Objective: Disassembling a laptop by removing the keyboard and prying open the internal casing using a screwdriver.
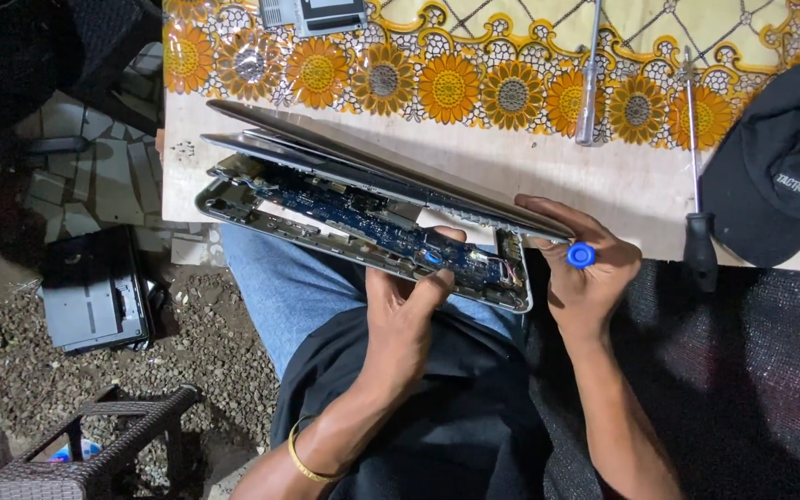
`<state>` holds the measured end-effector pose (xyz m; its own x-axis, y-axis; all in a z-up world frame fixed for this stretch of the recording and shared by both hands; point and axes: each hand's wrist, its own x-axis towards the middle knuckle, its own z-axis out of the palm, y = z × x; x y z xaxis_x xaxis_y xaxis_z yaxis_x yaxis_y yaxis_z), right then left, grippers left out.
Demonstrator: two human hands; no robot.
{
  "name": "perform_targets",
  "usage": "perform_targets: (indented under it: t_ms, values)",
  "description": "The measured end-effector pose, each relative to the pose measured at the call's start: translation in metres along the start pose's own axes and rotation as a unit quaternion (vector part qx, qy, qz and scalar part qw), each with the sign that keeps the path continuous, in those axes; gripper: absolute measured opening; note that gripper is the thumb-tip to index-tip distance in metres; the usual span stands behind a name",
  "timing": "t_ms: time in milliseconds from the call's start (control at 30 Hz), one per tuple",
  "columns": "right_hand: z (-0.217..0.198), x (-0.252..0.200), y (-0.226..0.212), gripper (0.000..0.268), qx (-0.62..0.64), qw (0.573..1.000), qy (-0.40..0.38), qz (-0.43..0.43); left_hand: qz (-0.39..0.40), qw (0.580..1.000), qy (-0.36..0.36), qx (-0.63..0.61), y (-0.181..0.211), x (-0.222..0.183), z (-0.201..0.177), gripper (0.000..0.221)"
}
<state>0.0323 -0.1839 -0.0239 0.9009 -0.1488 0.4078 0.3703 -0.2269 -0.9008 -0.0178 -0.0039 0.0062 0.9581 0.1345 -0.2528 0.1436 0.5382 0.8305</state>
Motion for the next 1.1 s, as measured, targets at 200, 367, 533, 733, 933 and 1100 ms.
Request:
perform_targets:
  t_ms: [200, 367, 533, 733, 933, 1100]
  values:
    - [-0.002, -0.006, 0.001, 0.028, 0.012, 1.0, -0.001, 0.012, 0.01, 0.999, -0.009, -0.034, -0.015, -0.004, -0.009, 0.057]
    - [-0.003, -0.008, -0.002, 0.028, 0.032, 0.999, -0.005, 0.023, 0.013, 0.999, -0.011, -0.035, -0.011, -0.006, -0.01, 0.056]
    - [-0.004, -0.009, 0.0, 0.028, 0.029, 0.999, -0.015, 0.023, 0.004, 0.999, 0.015, -0.037, 0.003, -0.007, 0.009, 0.06]
    - [-0.004, -0.005, -0.012, 0.033, 0.042, 0.998, -0.024, 0.032, 0.008, 0.998, 0.058, -0.032, 0.018, -0.002, 0.017, 0.068]
    - [-0.012, -0.007, -0.002, 0.038, 0.093, 0.993, -0.059, 0.043, -0.006, 0.997, 0.076, -0.025, 0.0, 0.007, 0.015, 0.094]
    - [-0.024, 0.004, -0.004, 0.044, 0.105, 0.987, -0.116, 0.039, -0.01, 0.996, 0.081, -0.028, 0.0, 0.01, 0.017, 0.098]
